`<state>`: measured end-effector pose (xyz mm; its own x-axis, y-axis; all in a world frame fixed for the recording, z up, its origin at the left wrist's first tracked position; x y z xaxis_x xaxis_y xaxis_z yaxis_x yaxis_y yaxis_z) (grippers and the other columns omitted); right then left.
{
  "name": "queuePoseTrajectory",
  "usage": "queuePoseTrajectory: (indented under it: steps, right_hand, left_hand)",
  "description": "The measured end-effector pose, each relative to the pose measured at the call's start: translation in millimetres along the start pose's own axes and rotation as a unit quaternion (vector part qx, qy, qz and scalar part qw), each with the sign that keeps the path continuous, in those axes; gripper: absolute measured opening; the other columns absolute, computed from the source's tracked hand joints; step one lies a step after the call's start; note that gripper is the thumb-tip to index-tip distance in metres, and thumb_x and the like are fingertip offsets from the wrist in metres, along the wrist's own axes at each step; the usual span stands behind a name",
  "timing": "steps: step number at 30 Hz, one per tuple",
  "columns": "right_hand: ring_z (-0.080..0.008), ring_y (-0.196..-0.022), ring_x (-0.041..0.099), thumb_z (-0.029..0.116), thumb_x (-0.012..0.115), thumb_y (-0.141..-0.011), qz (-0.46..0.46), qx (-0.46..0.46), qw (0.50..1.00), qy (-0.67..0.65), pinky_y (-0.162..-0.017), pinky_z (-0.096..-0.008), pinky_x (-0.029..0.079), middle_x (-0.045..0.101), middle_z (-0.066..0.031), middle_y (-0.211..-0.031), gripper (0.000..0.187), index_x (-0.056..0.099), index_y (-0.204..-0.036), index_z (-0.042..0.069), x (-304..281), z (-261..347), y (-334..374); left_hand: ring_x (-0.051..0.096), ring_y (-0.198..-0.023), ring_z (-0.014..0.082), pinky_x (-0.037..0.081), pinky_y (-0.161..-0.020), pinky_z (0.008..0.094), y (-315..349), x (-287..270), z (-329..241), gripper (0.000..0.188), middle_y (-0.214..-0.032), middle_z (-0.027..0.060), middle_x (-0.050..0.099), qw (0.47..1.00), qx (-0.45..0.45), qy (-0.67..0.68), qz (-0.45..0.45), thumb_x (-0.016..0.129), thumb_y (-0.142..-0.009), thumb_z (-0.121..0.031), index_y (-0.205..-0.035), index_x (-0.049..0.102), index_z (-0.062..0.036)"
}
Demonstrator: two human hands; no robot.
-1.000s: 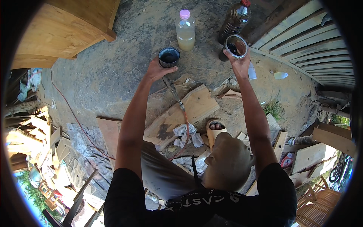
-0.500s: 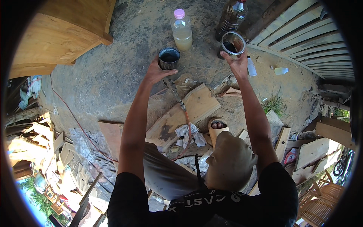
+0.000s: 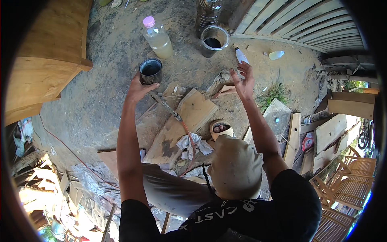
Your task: The person wipes a black frame with a cloth, then pours liquid from a container into a paint sprayer cup and attaches the cup to the sprayer.
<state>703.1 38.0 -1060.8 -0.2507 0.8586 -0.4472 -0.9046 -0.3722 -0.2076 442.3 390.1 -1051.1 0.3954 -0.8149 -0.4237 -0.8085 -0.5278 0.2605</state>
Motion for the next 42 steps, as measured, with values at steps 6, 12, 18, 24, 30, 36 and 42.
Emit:
queuePoseTrajectory:
  steps: [6, 12, 18, 24, 30, 36, 42]
  right_hand:
    - [-0.025, -0.088, 0.073, 0.029, 0.082, -0.087, 0.155, 0.037, 0.987, 0.03, -0.078, -0.0394, 0.058, 0.073, -0.0139, -0.105, 0.046, 0.063, -0.12, 0.002, 40.0, 18.0, 43.7]
    - [-0.0317, -0.086, 0.073, 0.028, 0.077, -0.09, 0.285, -0.043, 0.95, 0.122, -0.072, -0.0439, 0.058, 0.07, -0.0141, -0.102, 0.031, 0.064, -0.107, 0.006, 77.4, 13.6, 94.0]
    - [-0.0346, -0.086, 0.072, 0.023, 0.071, -0.093, 0.181, 0.04, 0.977, 0.103, -0.076, -0.0455, 0.057, 0.072, -0.0149, -0.099, 0.019, 0.069, -0.102, 0.006, 15.4, -17.8, 122.3]
    - [-0.0333, -0.083, 0.075, 0.034, 0.068, -0.095, 0.04, 0.242, 0.947, 0.21, -0.076, -0.0443, 0.058, 0.077, -0.0148, -0.097, 0.029, 0.073, -0.105, 0.008, -129.6, -89.8, 161.7]
    - [-0.0387, -0.108, 0.07, 0.035, 0.07, -0.091, -0.142, 0.411, 0.826, 0.36, -0.095, -0.0488, 0.053, 0.076, -0.0174, -0.106, 0.036, 0.071, -0.115, 0.008, -242.5, -175.7, 175.3]
    - [-0.0374, -0.102, 0.072, 0.04, 0.066, -0.094, 0.034, 0.307, 0.894, 0.324, -0.086, -0.0492, 0.056, 0.076, -0.018, -0.1, 0.034, 0.074, -0.108, 0.01, -213.6, -153.1, 191.2]
    - [-0.0422, -0.114, 0.068, 0.069, 0.075, -0.078, 0.267, 0.448, 0.742, 0.421, -0.093, -0.0521, 0.054, 0.07, -0.0266, -0.124, 0.085, 0.064, -0.125, -0.001, -158.8, -113.3, 277.6]
  left_hand:
    - [0.065, -0.122, 0.0236, 0.052, -0.106, 0.0389, 6.4, -9.1, 2.7, 0.08, -0.128, 0.0149, 0.069, 0.999, -0.031, 0.008, -0.014, 0.097, -0.071, -0.022, -0.137, 0.056, -0.001]
    - [0.065, -0.122, 0.0265, 0.052, -0.105, 0.0398, -5.6, 3.7, -21.6, 0.085, -0.128, 0.0153, 0.069, 0.998, 0.01, -0.062, 0.005, 0.099, -0.068, -0.027, -0.138, 0.056, -0.003]
    - [0.068, -0.111, 0.0224, 0.052, -0.1, 0.0366, 5.8, -0.7, 7.8, 0.062, -0.124, 0.0122, 0.07, 0.999, 0.024, 0.022, -0.014, 0.09, -0.08, -0.009, -0.133, 0.058, -0.0007]
    - [0.068, -0.109, 0.0202, 0.051, -0.099, 0.0341, 14.3, 10.4, 1.3, 0.054, -0.121, 0.011, 0.071, 1.0, -0.011, 0.026, 0.013, 0.087, -0.082, -0.009, -0.13, 0.063, -0.0003]
    - [0.068, -0.107, 0.0183, 0.052, -0.098, 0.0333, 22.3, -2.5, 29.2, 0.054, -0.12, 0.0102, 0.071, 0.997, -0.014, 0.073, 0.002, 0.086, -0.083, -0.006, -0.131, 0.062, 0.0014]
    - [0.069, -0.101, 0.0171, 0.053, -0.094, 0.032, 27.3, -18.8, 25.3, 0.044, -0.115, 0.0088, 0.074, 0.999, -0.036, 0.021, -0.02, 0.086, -0.083, -0.007, -0.123, 0.069, 0.0012]
    - [0.069, -0.1, 0.0165, 0.052, -0.094, 0.032, 37.2, -10.0, 20.6, 0.042, -0.113, 0.0077, 0.075, 0.997, -0.007, 0.07, -0.018, 0.087, -0.081, -0.008, -0.119, 0.071, 0.0005]
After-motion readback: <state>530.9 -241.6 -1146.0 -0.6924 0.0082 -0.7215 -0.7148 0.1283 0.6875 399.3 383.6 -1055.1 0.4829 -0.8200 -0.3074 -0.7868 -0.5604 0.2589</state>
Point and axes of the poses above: each hand's wrist, its own y-axis away from the middle knuckle, its own x-axis out of the palm, z = x × y, the point moved 2 cm from there along -y, towards the middle knuckle
